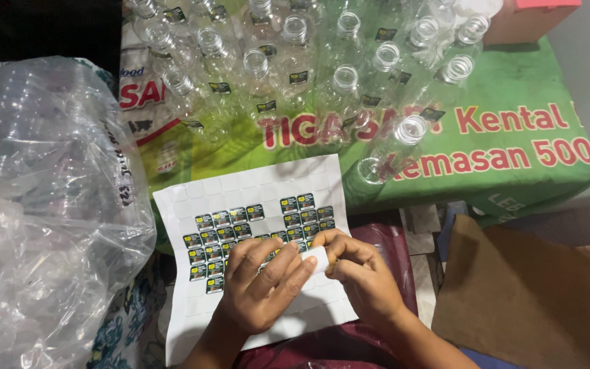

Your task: The person peels small rectangular labels from a sheet and applies them to clear plastic bottles arranged on a table. The person also wipes the bottles with a tissue and repositions them on the table.

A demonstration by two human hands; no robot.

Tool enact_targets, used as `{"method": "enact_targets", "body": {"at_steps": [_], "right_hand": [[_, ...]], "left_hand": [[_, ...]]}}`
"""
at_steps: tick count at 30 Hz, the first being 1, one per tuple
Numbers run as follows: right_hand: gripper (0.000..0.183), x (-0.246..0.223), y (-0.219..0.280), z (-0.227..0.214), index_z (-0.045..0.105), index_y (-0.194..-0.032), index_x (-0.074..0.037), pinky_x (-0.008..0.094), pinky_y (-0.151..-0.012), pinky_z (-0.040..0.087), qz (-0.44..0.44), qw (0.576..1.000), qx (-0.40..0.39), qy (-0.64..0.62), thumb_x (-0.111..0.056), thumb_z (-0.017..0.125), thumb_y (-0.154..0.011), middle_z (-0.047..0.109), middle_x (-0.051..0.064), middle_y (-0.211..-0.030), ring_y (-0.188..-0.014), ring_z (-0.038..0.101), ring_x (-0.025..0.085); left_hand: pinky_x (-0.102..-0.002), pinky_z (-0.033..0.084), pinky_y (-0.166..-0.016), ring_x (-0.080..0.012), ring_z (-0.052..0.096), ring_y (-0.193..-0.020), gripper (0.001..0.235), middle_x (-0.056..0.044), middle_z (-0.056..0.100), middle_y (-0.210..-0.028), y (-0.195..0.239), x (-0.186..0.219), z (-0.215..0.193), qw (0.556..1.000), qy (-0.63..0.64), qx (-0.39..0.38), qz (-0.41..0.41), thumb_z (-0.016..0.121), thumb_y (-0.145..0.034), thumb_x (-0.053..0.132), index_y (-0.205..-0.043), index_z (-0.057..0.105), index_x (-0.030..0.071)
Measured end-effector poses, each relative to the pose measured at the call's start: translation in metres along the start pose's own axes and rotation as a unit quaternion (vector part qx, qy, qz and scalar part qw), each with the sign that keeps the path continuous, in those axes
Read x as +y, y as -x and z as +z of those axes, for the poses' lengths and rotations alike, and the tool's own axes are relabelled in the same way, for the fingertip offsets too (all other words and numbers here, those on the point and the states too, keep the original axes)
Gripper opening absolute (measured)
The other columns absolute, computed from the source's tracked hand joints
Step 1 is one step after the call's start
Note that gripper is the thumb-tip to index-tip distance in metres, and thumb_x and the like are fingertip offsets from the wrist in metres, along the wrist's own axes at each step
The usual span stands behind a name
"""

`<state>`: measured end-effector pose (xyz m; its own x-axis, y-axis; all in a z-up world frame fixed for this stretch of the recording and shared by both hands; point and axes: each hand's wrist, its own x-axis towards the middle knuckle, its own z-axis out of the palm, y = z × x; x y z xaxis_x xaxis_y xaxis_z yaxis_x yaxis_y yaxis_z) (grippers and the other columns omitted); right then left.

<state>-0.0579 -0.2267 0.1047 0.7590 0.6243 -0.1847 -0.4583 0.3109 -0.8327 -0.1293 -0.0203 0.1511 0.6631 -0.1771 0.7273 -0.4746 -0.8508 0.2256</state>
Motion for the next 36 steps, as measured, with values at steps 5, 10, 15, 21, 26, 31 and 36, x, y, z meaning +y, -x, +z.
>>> {"method": "enact_targets", "body": {"at_steps": [5, 10, 15, 21, 26, 31, 36], "right_hand": [[0.017, -0.009, 0.004, 0.004, 0.063, -0.094, -0.001, 0.029, -0.095, 0.044, -0.069, 0.994, 0.040, 0.072, 0.012, 0.061, -0.082, 0.056, 0.010, -0.115, -0.105, 0.055, 0.015], [0.021, -0.044, 0.010, -0.005, 0.066, -0.101, -0.001, 0.028, -0.095, 0.045, -0.134, 0.955, 0.151, 0.217, 0.010, 0.069, -0.083, 0.058, 0.007, -0.123, -0.110, 0.057, 0.013], [0.014, -0.056, 0.017, -0.014, 0.071, -0.101, 0.002, 0.028, -0.098, 0.047, -0.142, 0.947, 0.135, 0.255, 0.004, 0.072, -0.087, 0.058, 0.008, -0.126, -0.114, 0.058, 0.013], [0.013, -0.049, 0.020, -0.010, 0.071, -0.097, 0.002, 0.027, -0.094, 0.047, -0.150, 0.936, 0.167, 0.271, 0.003, 0.076, -0.085, 0.059, 0.009, -0.123, -0.110, 0.058, 0.013], [0.009, -0.049, 0.017, -0.008, 0.072, -0.094, 0.001, 0.026, -0.090, 0.048, -0.169, 0.925, 0.180, 0.290, 0.002, 0.076, -0.086, 0.058, 0.009, -0.119, -0.110, 0.058, 0.014], [0.008, -0.054, 0.016, -0.008, 0.072, -0.092, -0.001, 0.027, -0.089, 0.050, -0.203, 0.877, 0.218, 0.377, 0.000, 0.076, -0.085, 0.061, 0.010, -0.118, -0.106, 0.062, 0.015], [0.018, -0.054, 0.014, -0.006, 0.071, -0.098, -0.004, 0.033, -0.089, 0.051, -0.351, 0.694, 0.269, 0.568, -0.003, 0.078, -0.081, 0.062, 0.011, -0.113, -0.105, 0.061, 0.024]], "left_hand": [[-0.032, 0.056, -0.095, -0.0195, 0.068, -0.110, 0.027, -0.006, 0.069, -0.116, 0.004, 0.009, 0.016, 0.928, 0.229, 0.071, -0.286, 0.072, -0.086, 0.000, -0.112, 0.074, 0.006], [-0.028, 0.054, -0.082, -0.0127, 0.066, -0.087, 0.023, -0.008, 0.075, -0.097, -0.002, 0.005, 0.054, 0.551, 0.631, 0.003, -0.547, 0.075, -0.089, 0.003, -0.111, 0.076, -0.004], [-0.025, 0.056, -0.080, -0.0077, 0.067, -0.084, 0.022, -0.003, 0.075, -0.094, -0.011, 0.015, 0.066, 0.526, 0.648, -0.040, -0.549, 0.075, -0.088, 0.002, -0.110, 0.076, -0.003], [-0.023, 0.056, -0.080, -0.0063, 0.067, -0.085, 0.019, -0.001, 0.074, -0.093, -0.021, 0.020, 0.068, 0.597, 0.595, -0.076, -0.533, 0.075, -0.087, 0.001, -0.106, 0.077, -0.001], [-0.023, 0.056, -0.079, -0.0064, 0.068, -0.084, 0.017, -0.002, 0.075, -0.092, -0.025, 0.022, 0.071, 0.602, 0.584, -0.100, -0.535, 0.074, -0.087, 0.001, -0.103, 0.078, -0.001], [-0.022, 0.056, -0.079, -0.0058, 0.068, -0.085, 0.020, -0.002, 0.075, -0.094, -0.028, 0.021, 0.082, 0.597, 0.589, -0.116, -0.533, 0.075, -0.087, 0.002, -0.107, 0.078, -0.001], [-0.025, 0.055, -0.080, -0.0108, 0.070, -0.088, 0.035, -0.007, 0.077, -0.102, -0.029, 0.013, 0.107, 0.418, 0.675, -0.103, -0.600, 0.072, -0.085, 0.000, -0.119, 0.072, -0.004]]}}
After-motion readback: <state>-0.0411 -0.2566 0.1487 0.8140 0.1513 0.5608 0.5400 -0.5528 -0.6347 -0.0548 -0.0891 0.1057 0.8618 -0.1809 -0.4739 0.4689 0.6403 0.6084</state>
